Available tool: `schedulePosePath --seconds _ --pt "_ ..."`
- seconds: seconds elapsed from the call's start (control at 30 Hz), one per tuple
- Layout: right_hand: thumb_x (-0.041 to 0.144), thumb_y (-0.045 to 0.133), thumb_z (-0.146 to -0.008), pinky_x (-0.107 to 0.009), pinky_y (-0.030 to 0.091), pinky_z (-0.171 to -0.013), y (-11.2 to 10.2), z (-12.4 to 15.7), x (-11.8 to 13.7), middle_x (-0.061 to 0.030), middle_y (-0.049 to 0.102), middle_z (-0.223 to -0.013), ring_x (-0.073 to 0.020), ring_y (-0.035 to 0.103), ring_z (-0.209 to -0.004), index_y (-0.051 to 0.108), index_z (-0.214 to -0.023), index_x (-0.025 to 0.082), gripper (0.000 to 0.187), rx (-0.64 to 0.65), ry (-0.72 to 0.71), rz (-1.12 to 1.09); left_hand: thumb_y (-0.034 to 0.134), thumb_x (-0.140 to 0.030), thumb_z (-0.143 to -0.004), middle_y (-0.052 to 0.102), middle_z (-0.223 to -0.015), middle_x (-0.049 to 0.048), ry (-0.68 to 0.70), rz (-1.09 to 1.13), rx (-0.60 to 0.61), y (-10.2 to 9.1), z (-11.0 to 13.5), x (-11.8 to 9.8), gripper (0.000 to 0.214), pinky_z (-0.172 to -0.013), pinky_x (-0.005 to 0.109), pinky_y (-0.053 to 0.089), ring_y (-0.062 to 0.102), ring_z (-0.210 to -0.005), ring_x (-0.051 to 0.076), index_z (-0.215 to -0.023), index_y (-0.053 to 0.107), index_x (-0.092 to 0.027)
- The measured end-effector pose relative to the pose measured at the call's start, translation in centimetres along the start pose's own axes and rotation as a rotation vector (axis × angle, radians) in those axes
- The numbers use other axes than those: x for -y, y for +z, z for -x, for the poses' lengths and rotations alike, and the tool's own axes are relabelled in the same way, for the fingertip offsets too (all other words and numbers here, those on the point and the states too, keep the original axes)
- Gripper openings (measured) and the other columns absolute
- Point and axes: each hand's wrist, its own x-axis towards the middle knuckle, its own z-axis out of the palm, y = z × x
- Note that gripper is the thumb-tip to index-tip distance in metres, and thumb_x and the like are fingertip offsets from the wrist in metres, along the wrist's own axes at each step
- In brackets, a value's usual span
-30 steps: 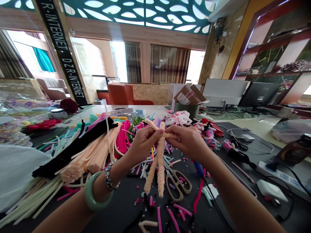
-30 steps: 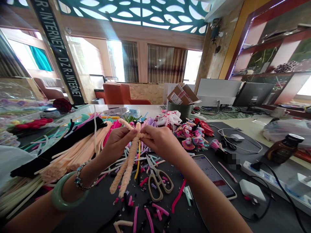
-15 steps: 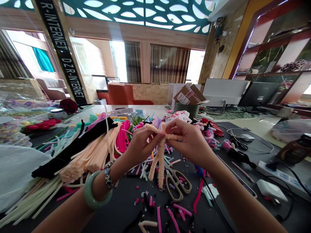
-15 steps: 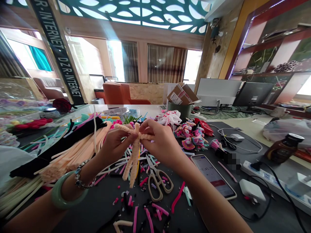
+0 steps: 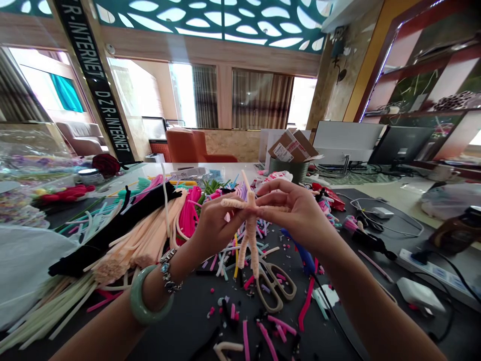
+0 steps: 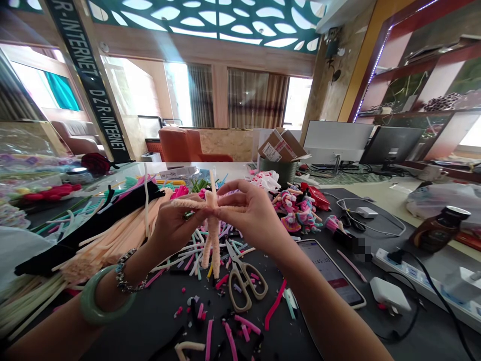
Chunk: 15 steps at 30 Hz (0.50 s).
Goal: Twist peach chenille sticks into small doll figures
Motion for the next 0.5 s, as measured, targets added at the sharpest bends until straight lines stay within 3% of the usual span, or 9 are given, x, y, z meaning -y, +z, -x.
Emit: schedulePosePath --seconds 0.27,0.37,0.5 --pt "0.019 0.070 -0.073 -0.027 0.053 -0.068 0.07 0.07 0.00 -0.0028 0.071 -0.076 -0.0156 0.068 -0.075 0.056 -0.088 0.018 0.020 -0.038 -0.009 0.033 0.040 -0.036 -0.092 0.053 -0.058 0.0004 -0.232 0.162 0.046 -0.45 0.26 -0.66 0.039 -0.056 0.027 0.037 0.048 -0.056 0.011 -0.064 0.057 -0.015" --pt "0.018 0.069 -0.073 -0.027 0.052 -0.065 0.15 0.00 0.02 -0.0028 0.071 -0.074 -0.0162 0.068 -0.073 0.056 -0.086 0.018 0.019 -0.070 0.005 0.042 0.041 -0.032 -0.091 0.053 -0.054 0.0007 -0.349 0.192 0.036 -0.33 0.01 -0.84 0.042 -0.058 0.027 0.039 0.050 -0.054 0.011 -0.055 0.053 -0.014" --pt "0.015 0.070 -0.071 -0.026 0.052 -0.064 -0.02 -0.24 -0.47 -0.0030 0.072 -0.074 -0.0165 0.069 -0.074 0.057 -0.087 0.018 0.020 -0.115 -0.002 0.012 0.044 -0.025 -0.088 0.053 -0.055 -0.0001 -0.479 0.376 0.063 -0.08 -0.39 -0.84 0.033 -0.053 0.025 0.040 0.052 -0.052 0.010 -0.060 0.056 -0.014"
